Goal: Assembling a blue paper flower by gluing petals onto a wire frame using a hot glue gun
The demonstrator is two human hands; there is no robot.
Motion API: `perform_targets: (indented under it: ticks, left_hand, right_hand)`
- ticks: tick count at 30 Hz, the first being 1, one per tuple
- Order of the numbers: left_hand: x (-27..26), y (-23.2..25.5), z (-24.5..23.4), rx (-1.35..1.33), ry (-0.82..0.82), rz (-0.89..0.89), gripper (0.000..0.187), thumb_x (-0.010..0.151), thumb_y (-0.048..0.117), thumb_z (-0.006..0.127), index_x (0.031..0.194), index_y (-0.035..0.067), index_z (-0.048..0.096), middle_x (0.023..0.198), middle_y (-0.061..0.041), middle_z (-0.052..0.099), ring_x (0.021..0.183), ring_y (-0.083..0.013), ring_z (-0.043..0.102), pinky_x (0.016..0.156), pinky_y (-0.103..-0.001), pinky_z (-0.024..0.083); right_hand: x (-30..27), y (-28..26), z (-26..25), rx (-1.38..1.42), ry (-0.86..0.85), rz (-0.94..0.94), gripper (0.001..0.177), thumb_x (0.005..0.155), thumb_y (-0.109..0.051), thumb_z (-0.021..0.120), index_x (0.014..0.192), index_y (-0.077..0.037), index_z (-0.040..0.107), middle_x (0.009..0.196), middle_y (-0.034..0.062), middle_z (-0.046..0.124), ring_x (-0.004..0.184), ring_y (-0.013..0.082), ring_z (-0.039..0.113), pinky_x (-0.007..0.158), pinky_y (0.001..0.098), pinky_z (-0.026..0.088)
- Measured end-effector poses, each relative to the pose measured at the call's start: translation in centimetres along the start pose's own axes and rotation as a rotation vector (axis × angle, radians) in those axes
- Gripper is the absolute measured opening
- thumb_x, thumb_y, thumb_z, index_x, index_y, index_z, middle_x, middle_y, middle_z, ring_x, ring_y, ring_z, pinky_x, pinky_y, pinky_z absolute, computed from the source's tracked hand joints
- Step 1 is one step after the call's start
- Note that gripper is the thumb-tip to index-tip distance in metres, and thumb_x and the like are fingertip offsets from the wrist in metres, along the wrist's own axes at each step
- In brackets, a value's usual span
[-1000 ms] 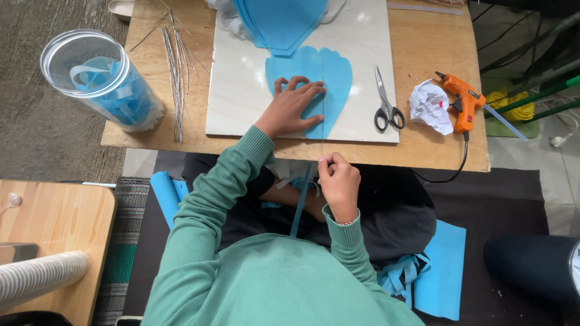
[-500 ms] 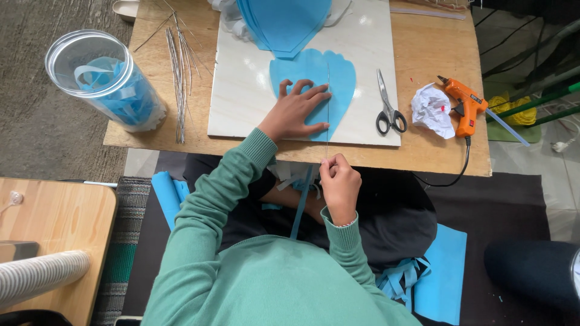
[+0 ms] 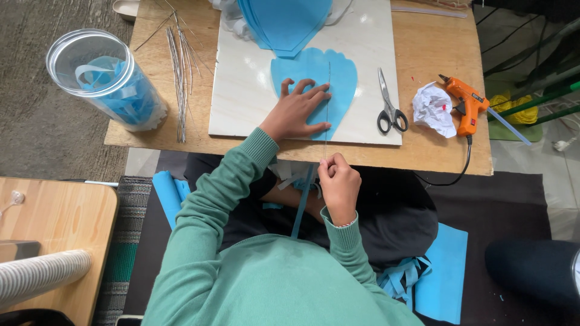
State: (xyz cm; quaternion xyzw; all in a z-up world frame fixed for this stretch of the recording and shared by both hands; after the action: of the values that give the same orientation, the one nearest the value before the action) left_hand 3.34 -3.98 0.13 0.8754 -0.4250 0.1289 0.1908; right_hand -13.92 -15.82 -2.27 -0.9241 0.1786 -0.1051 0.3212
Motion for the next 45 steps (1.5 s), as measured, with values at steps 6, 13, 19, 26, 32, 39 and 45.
perform_targets:
  ticks: [6,13,19,26,32,39,45]
  left_hand:
    - [0.0,0.1,-0.3,0.002,0.010,0.001,0.065,0.094,0.072,0.047,0.131,0.021,0.060,0.143,-0.006,0.061,0.135,-0.0266,0.042,0.103,-0.058,0.020]
    - [-0.1,-0.2,0.3,-0.007,0.021,0.003,0.065,0.094,0.074,0.045,0.130,0.021,0.060,0.144,-0.005,0.060,0.136,-0.0259,0.042,0.103,-0.058,0.021]
    - [-0.2,-0.6,0.8,-0.005,0.028,0.006,0.065,0.093,0.075,0.044,0.128,0.022,0.057,0.147,-0.004,0.058,0.137,-0.0264,0.042,0.101,-0.059,0.023]
    - [-0.1,-0.6,0.8,0.010,0.011,-0.002,0.064,0.094,0.075,0.041,0.124,0.021,0.056,0.147,-0.004,0.058,0.137,-0.0258,0.043,0.101,-0.058,0.025]
    - [-0.1,0.0,0.5,0.039,0.035,0.004,0.063,0.094,0.072,0.042,0.128,0.020,0.057,0.144,-0.005,0.059,0.134,-0.0263,0.044,0.100,-0.056,0.024]
    - [0.2,-0.3,1.1,0.066,0.030,-0.011,0.066,0.092,0.073,0.045,0.134,0.023,0.053,0.145,-0.003,0.057,0.134,-0.0248,0.043,0.100,-0.055,0.024]
    - [0.2,0.0,0.7,0.081,0.056,0.001,0.064,0.092,0.071,0.045,0.133,0.023,0.056,0.145,-0.004,0.057,0.133,-0.0258,0.044,0.100,-0.055,0.023]
  right_hand:
    - [0.7,-0.6,-1.3,-0.132,-0.086,0.054,0.039,0.095,-0.059,0.062,0.084,-0.022,0.069,0.070,0.0013,0.073,0.079,0.0389,0.071,0.074,0.0512,0.056]
    - [11.2,-2.4,-7.2,-0.163,0.111,-0.420,0.014,0.102,-0.036,0.069,0.109,-0.026,0.076,0.078,0.0031,0.073,0.070,0.0294,0.071,0.071,0.0438,0.055]
    - [19.6,-5.0,-3.4,-0.259,-0.117,-0.697,0.027,0.100,-0.017,0.071,0.126,-0.020,0.076,0.108,0.0099,0.068,0.086,0.0303,0.071,0.078,0.0478,0.057]
    - [21.4,-4.5,-0.9,-0.385,-0.209,-0.589,0.025,0.103,-0.032,0.066,0.125,-0.025,0.076,0.112,0.0067,0.061,0.095,0.0384,0.070,0.083,0.0547,0.058]
    - [22.0,-3.3,-0.3,-0.384,-0.157,-0.604,0.028,0.104,-0.038,0.065,0.130,-0.030,0.074,0.108,0.0047,0.058,0.091,0.0345,0.071,0.080,0.0531,0.059]
    - [22.3,-3.0,0.1,-0.342,-0.097,-0.634,0.029,0.105,-0.042,0.065,0.132,-0.032,0.073,0.107,0.0040,0.055,0.092,0.0360,0.070,0.078,0.0532,0.060]
    - [22.8,-2.4,0.2,-0.289,-0.066,-0.623,0.031,0.105,-0.045,0.066,0.132,-0.033,0.073,0.106,0.0021,0.057,0.083,0.0319,0.071,0.075,0.0514,0.060]
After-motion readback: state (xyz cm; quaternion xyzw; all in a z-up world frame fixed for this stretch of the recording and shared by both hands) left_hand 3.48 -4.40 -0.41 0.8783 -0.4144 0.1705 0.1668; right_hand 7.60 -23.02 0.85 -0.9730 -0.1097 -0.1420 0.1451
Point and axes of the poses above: each hand's wrist, its own x-axis towards the middle knuckle, its own z-axis out of the palm, y = z × x, the point moved 5 cm from there along x, towards the middle knuckle
